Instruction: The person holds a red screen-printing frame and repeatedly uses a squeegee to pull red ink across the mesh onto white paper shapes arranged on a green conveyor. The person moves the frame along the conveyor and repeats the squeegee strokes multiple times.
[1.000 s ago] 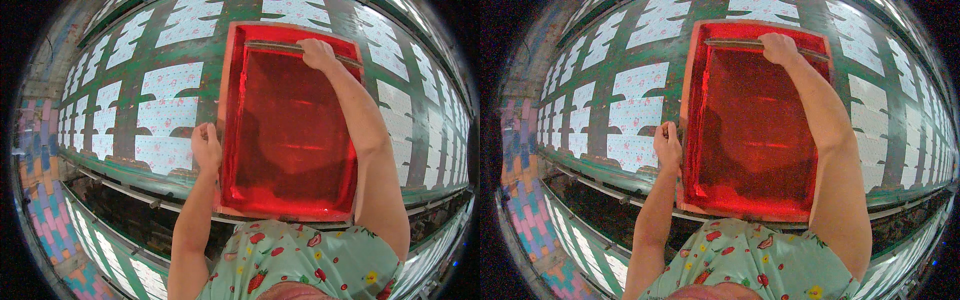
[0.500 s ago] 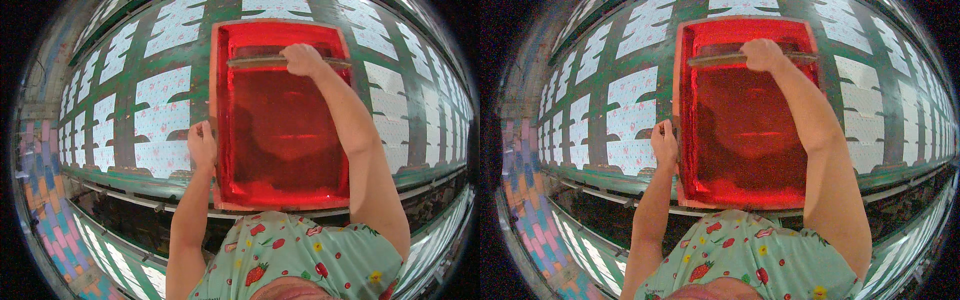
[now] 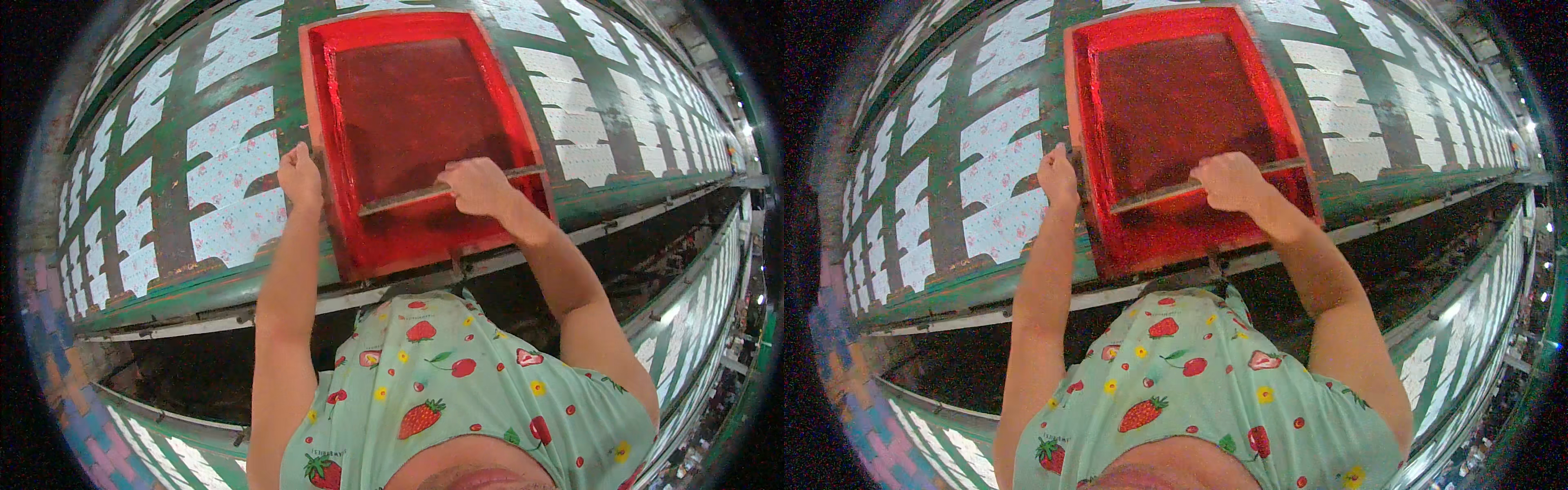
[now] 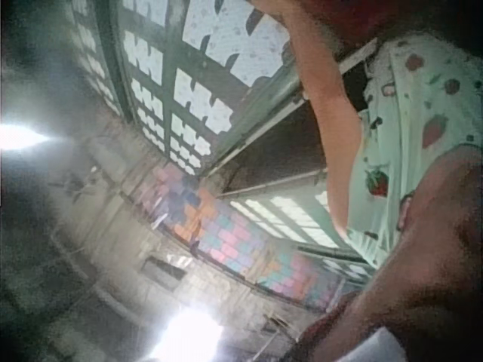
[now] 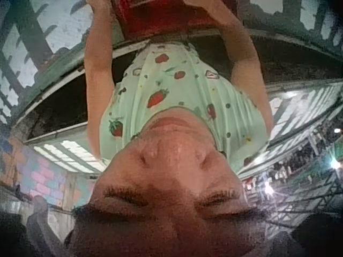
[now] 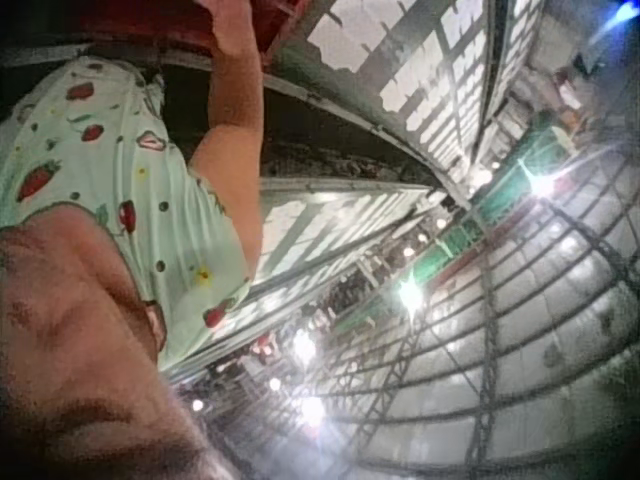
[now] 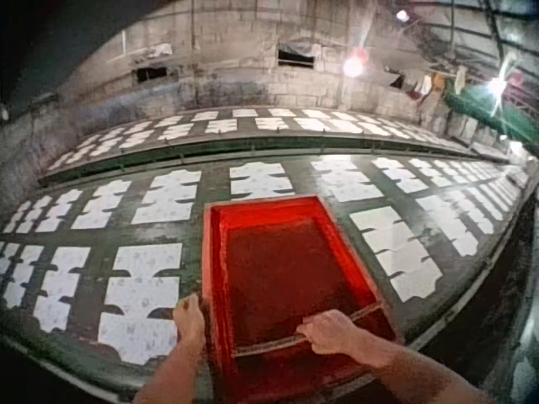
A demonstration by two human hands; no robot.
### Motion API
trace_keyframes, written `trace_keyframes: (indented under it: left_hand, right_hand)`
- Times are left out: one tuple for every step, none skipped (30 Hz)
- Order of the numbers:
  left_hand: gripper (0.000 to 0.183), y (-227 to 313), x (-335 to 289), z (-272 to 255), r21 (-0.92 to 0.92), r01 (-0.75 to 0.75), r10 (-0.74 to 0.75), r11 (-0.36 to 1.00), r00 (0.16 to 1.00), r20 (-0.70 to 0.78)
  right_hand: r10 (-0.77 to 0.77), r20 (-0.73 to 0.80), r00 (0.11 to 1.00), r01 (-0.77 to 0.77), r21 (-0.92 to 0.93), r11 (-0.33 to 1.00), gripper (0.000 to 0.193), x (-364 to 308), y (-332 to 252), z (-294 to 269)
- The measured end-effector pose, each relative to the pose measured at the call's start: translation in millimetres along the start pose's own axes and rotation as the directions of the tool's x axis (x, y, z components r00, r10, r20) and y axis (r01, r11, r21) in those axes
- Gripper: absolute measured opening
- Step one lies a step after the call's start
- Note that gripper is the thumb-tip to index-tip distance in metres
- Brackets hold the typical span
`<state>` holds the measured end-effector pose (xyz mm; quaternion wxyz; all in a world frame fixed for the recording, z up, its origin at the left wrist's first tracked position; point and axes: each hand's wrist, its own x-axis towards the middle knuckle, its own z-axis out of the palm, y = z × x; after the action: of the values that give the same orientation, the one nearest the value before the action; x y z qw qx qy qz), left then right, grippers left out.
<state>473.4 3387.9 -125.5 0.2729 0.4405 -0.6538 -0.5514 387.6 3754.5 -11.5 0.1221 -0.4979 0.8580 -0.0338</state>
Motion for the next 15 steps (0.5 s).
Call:
trace_keyframes:
  left_hand:
    - [0.049, -1, -2, -3, -0.044, 0.018, -0.016, 0.999, 0.999, 0.032]
    - [0.050, 1, -2, -7, -0.084, 0.049, -0.042, 0.995, 0.996, 0.078]
    - [0.052, 3, -3, -10, -0.116, 0.092, -0.078, 0.989, 0.990, 0.120]
    - [0.055, 4, -9, -14, -0.071, 0.039, -0.030, 0.997, 0.992, 0.125]
    - [0.058, 4, -17, -20, -0.015, -0.002, 0.004, 1.000, 0.992, 0.127]
    - [0.061, 3, -27, -28, 0.044, -0.032, 0.026, 0.999, 0.992, 0.124]
    - [0.066, 2, -38, -33, 0.121, -0.061, 0.046, 0.991, 0.991, 0.125]
    - [0.070, -1, -51, -37, 0.202, -0.077, 0.054, 0.976, 0.992, 0.117]
    - [0.074, -4, -61, -42, 0.283, -0.105, 0.078, 0.953, 0.991, 0.108]
    - [0.077, -5, -68, -44, 0.291, -0.093, 0.060, 0.952, 0.991, 0.120]
    - [0.076, -6, -73, -45, 0.281, -0.114, 0.083, 0.953, 0.989, 0.118]
    - [0.075, -8, -78, -44, 0.283, -0.114, 0.082, 0.952, 0.989, 0.123]
    - [0.074, -10, -82, -40, 0.276, -0.117, 0.084, 0.954, 0.988, 0.130]
    - [0.068, -10, -84, -37, 0.344, -0.170, 0.150, 0.923, 0.985, 0.084]
    - [0.063, -12, -87, -33, 0.377, -0.209, 0.205, 0.902, 0.977, 0.050]
  right_hand:
    - [0.002, 0.015, 1.000, -0.002, 0.013, 1.000, 0.028, -15, -11, 3]
    - [0.022, 0.045, 0.999, -0.023, 0.018, 1.000, 0.029, -29, -21, 7]
    - [0.037, 0.066, 0.997, -0.038, 0.023, 0.999, 0.031, -41, -28, 10]
    - [0.040, 0.066, 0.997, -0.042, 0.037, 0.998, 0.033, -53, -35, 14]
    - [0.038, 0.033, 0.999, -0.038, -0.001, 0.999, 0.035, -63, -41, 19]
    - [0.020, -0.020, 1.000, -0.021, -0.030, 0.999, 0.036, -71, -46, 24]
    - [0.016, -0.036, 0.999, -0.018, -0.063, 0.998, 0.038, -76, -50, 29]
    - [0.067, 0.012, 0.998, -0.066, -0.045, 0.997, 0.045, -80, -52, 33]
    - [0.021, -0.045, 0.999, -0.022, -0.014, 1.000, 0.048, -85, -54, 37]
    - [0.003, -0.063, 0.998, -0.002, 0.011, 1.000, 0.051, -92, -56, 40]
    - [-0.014, -0.080, 0.997, 0.017, 0.033, 0.999, 0.055, -98, -57, 42]
    - [-0.034, -0.045, 0.998, 0.037, 0.081, 0.996, 0.071, -102, -57, 43]
    - [-0.053, -0.071, 0.996, 0.061, 0.118, 0.991, 0.072, -106, -55, 44]
    - [-0.082, -0.115, 0.990, 0.099, 0.153, 0.983, 0.072, -109, -50, 43]
    - [-0.104, -0.141, 0.985, 0.129, 0.184, 0.974, 0.073, -114, -43, 42]
